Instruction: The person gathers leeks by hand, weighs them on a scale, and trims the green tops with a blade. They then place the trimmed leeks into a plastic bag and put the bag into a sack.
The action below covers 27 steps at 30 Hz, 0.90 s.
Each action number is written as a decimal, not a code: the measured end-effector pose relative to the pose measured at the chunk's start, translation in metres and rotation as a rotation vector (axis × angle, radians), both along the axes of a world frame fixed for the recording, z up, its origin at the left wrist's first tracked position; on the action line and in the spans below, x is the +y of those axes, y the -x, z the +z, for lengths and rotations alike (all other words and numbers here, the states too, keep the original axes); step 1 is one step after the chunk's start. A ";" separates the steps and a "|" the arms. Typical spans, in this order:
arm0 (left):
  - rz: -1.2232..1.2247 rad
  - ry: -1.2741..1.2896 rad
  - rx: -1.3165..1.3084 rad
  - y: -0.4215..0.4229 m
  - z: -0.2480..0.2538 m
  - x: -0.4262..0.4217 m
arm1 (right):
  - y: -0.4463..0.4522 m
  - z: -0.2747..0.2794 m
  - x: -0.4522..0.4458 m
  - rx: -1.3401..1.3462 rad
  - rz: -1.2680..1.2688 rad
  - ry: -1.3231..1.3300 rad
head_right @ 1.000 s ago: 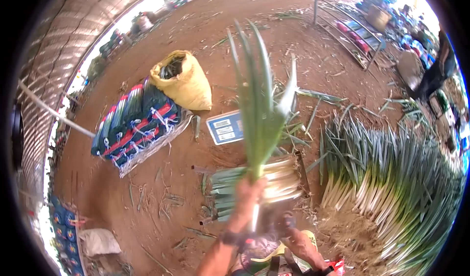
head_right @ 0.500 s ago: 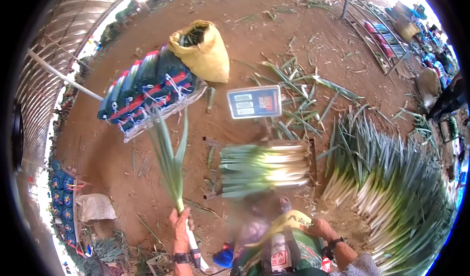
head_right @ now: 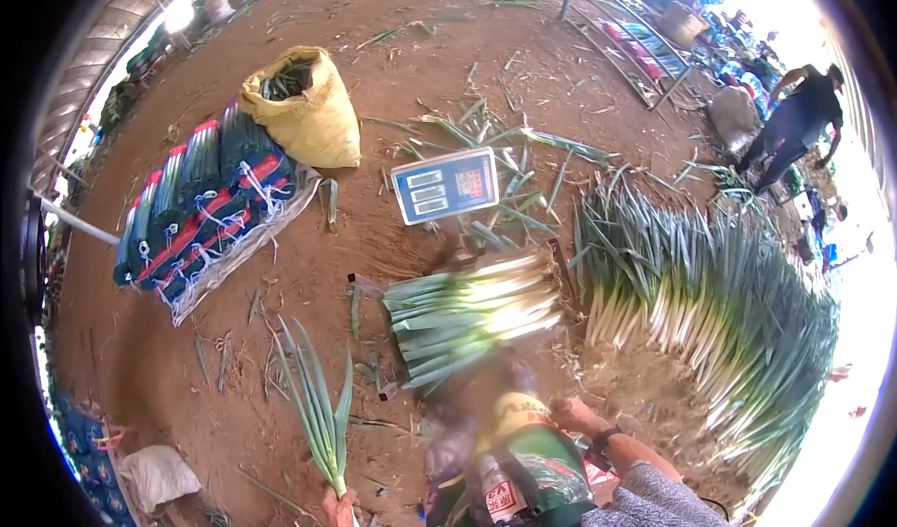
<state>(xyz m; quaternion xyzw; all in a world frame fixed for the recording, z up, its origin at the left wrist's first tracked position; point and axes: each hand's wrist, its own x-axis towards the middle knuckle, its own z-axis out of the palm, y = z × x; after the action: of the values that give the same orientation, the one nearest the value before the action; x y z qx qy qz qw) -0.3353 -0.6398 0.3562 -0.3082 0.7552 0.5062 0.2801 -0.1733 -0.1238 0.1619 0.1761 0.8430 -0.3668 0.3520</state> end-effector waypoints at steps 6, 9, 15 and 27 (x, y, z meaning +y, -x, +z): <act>0.025 -0.010 -0.034 0.009 0.002 -0.037 | -0.003 0.015 -0.056 0.026 -0.134 0.030; 0.033 -0.027 0.081 -0.009 -0.013 -0.058 | 0.002 0.021 -0.063 0.025 -0.107 0.028; -0.101 0.141 -0.032 -0.007 -0.001 -0.048 | 0.008 0.004 -0.056 0.260 -0.061 0.158; -0.197 0.103 -0.063 -0.024 0.010 -0.029 | 0.011 -0.039 -0.025 0.219 0.119 -0.089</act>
<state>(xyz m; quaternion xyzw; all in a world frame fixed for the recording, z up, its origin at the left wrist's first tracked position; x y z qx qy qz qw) -0.3117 -0.6686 0.3667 -0.2623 0.7978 0.4265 0.3359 -0.1846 -0.1493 0.1228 0.1002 0.9006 -0.3247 0.2709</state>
